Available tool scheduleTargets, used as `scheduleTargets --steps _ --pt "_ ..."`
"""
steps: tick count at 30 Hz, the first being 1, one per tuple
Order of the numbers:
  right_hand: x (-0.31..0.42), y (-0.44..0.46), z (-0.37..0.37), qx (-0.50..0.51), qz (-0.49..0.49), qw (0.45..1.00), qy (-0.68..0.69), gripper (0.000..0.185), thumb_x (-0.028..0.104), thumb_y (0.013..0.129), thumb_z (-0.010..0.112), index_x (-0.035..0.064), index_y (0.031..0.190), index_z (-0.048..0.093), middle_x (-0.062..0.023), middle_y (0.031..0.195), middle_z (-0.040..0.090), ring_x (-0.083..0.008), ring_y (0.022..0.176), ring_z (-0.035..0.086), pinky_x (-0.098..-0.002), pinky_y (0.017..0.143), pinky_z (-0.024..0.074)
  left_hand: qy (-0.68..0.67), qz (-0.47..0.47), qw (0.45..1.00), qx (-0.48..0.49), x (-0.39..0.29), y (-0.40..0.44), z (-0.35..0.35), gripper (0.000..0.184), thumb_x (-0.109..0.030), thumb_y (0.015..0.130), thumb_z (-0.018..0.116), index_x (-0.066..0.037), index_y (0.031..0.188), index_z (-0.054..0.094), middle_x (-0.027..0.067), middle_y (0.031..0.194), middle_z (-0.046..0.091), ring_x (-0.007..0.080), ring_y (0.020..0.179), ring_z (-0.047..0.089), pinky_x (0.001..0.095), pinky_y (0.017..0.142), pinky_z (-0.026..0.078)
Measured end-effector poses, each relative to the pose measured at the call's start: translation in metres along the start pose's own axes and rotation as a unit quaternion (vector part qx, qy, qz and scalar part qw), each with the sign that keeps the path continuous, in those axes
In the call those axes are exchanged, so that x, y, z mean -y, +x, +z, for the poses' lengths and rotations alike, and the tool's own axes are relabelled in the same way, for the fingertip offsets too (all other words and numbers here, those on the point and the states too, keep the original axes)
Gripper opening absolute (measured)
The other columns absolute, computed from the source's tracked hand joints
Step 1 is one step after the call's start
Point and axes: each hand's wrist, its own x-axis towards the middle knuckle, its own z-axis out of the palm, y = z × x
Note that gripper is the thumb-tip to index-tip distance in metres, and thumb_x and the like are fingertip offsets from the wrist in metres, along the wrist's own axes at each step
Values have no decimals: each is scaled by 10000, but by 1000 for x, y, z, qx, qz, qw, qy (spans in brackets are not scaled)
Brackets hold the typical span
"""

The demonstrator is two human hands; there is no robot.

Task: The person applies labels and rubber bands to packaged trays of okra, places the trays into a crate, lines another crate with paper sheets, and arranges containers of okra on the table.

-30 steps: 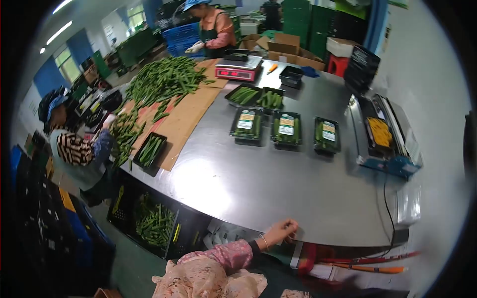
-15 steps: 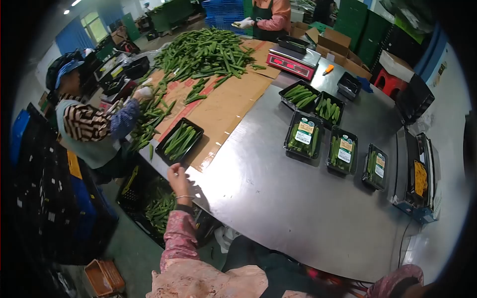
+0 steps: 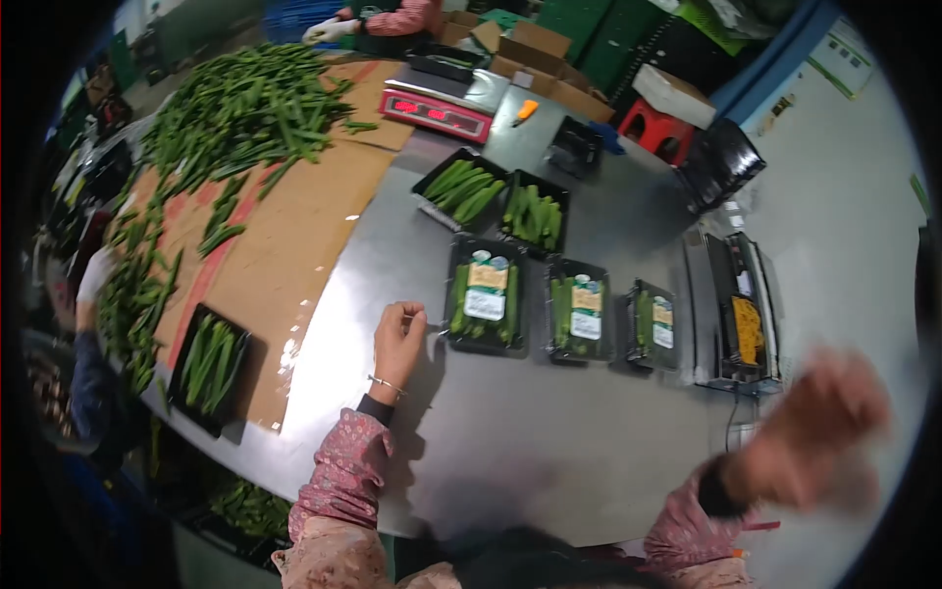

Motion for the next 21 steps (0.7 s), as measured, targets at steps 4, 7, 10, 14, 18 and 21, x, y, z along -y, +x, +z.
scheduleTargets --steps 4,7,10,14,18,21 --pt "-149 -73 -48 -2 385 846 -369 392 249 911 641 8 1211 568 -121 1205 585 -196 1074 557 -285 873 444 44 16 998 42 7 49 54 343 -221 894 606 40 1116 579 171 1014 607 273 901 635 355 769 506" --pt "-222 -173 -104 41 482 749 -452 552 366 892 652 -15 1270 524 -194 1235 561 -290 1105 559 -366 934 444 129 65 989 43 17 59 82 458 -249 919 563 62 1250 502 217 1065 584 349 954 586 397 822 472" --pt "-251 -207 -104 59 554 718 -417 654 421 872 659 -36 1303 477 -236 1251 545 -344 1138 549 -399 959 432 130 105 984 57 19 60 95 493 -240 944 518 82 1310 443 231 1036 554 373 971 547 422 828 449" --pt "-280 -238 -84 20 619 690 -375 711 491 882 602 -51 1315 447 -258 1252 537 -388 1160 533 -426 959 427 138 98 981 94 9 52 103 484 -214 943 535 81 1315 438 230 1006 529 371 943 527 408 817 446" --pt "-274 -248 -68 62 633 644 -425 701 524 897 536 -53 1291 472 -272 1242 539 -414 1150 527 -448 955 423 97 31 991 91 19 39 97 537 -227 911 609 68 1325 436 150 925 525 261 867 542 368 756 460" --pt "-253 -257 -67 49 613 677 -404 639 486 898 550 -46 1250 514 -268 1217 551 -405 1138 537 -446 947 426 -12 -125 983 134 11 23 79 598 -227 872 677 45 1342 428 55 886 545 117 726 531 272 640 463"
